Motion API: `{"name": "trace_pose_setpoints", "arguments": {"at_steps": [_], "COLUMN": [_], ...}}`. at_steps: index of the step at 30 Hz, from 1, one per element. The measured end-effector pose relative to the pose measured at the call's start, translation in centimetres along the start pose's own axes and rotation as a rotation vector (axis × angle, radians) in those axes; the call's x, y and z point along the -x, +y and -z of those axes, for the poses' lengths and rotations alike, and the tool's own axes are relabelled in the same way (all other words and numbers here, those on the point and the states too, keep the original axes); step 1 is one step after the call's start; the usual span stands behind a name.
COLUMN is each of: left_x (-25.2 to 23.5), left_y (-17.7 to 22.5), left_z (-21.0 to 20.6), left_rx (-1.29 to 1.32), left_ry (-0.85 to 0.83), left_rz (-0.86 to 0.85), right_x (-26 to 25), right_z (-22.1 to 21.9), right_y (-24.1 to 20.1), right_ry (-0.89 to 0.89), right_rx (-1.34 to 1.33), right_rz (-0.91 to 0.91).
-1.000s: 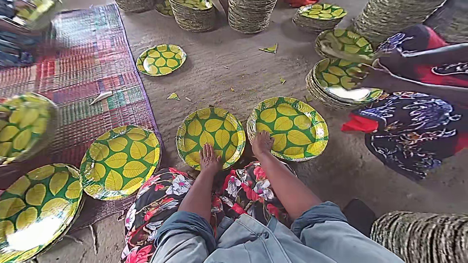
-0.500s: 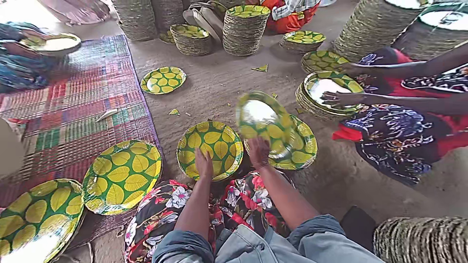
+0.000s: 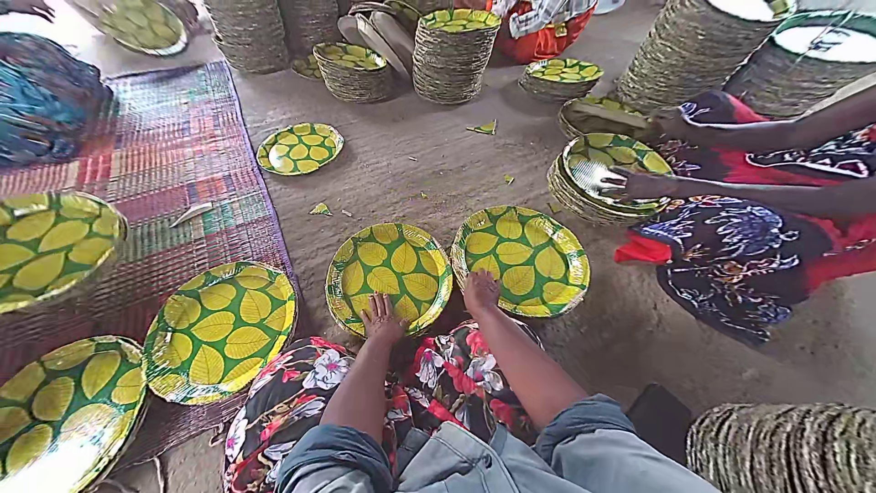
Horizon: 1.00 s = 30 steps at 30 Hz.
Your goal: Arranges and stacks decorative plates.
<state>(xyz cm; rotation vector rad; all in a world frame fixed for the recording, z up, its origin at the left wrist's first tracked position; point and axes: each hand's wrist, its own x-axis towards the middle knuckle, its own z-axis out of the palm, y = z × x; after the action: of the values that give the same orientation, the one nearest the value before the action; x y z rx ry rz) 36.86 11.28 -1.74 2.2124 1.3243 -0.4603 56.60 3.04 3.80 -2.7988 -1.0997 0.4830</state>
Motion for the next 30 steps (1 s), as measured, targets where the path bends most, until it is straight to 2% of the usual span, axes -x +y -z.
{"name": "trace_pose_setpoints", "arguments": {"at_steps": [2, 4, 6, 7, 8, 9, 11, 12, 13, 14, 15, 17, 18, 20, 22, 25, 28, 30], "left_x": [-0.1, -0.1, 0.0, 0.0, 0.0, -0.1, -0.8, -0.8, -0.6, -0.2, 0.2, -0.1, -0.1, -0.1, -0.4, -0.8, -1.1, -1.3], "left_y": [0.0, 0.0, -0.2, -0.2, -0.3, -0.3, -0.6, -0.8, -1.0, -1.1, -1.2, -1.0, -0.7, -0.3, -0.3, -0.5, -0.7, -0.9], "left_z": [0.0, 0.0, 0.2, 0.3, 0.3, 0.8, 1.8, 2.1, 2.3, 2.4, 2.3, 0.9, 0.2, -0.3, -0.3, -0.3, -0.2, 0.1], "left_rx": [0.001, 0.018, 0.113, 0.211, 0.327, 0.423, 0.476, 0.474, 0.445, 0.402, 0.34, 0.171, 0.097, 0.047, 0.047, 0.049, 0.073, 0.095], "left_ry": [-0.002, -0.002, 0.089, 0.225, 0.424, 0.648, 0.98, 1.036, 0.992, 0.86, 0.669, 0.317, 0.211, 0.138, 0.135, 0.14, 0.154, 0.158], "left_rz": [0.001, 0.0, -0.006, -0.003, 0.008, 0.018, 0.032, 0.032, 0.029, 0.021, 0.025, 0.023, 0.01, -0.001, -0.007, -0.014, -0.023, -0.039], "right_x": [-0.2, -0.2, -0.4, -0.3, -0.1, 0.3, 1.0, 1.1, 1.2, 1.2, 1.2, 1.2, 1.0, 0.4, -0.2, -0.2, -0.2, -0.1], "right_z": [0.0, -0.1, -0.9, -1.1, -1.5, -2.0, -2.7, -3.2, -3.6, -3.8, -3.8, -2.5, -1.9, -1.0, -0.5, 0.0, 0.3, 0.3], "right_y": [0.1, 0.4, 0.7, 0.6, 0.3, -0.1, -1.0, -1.5, -2.0, -2.4, -2.6, -2.3, -1.9, -1.2, -0.3, -0.1, 0.2, 0.5], "right_ry": [0.074, 0.268, 0.546, 0.619, 0.606, 0.511, 0.115, -0.081, -0.239, -0.335, -0.327, -0.122, -0.009, 0.055, -0.006, -0.039, 0.034, 0.153], "right_rx": [-0.023, -0.091, -0.143, -0.175, -0.195, -0.201, -0.115, -0.039, 0.032, 0.07, 0.063, 0.007, -0.014, -0.028, 0.016, 0.025, -0.041, -0.073], "right_rz": [-0.026, 0.001, 0.174, 0.315, 0.463, 0.603, 0.811, 0.893, 0.943, 0.942, 0.896, 0.675, 0.526, 0.217, 0.034, -0.021, -0.022, -0.017]}}
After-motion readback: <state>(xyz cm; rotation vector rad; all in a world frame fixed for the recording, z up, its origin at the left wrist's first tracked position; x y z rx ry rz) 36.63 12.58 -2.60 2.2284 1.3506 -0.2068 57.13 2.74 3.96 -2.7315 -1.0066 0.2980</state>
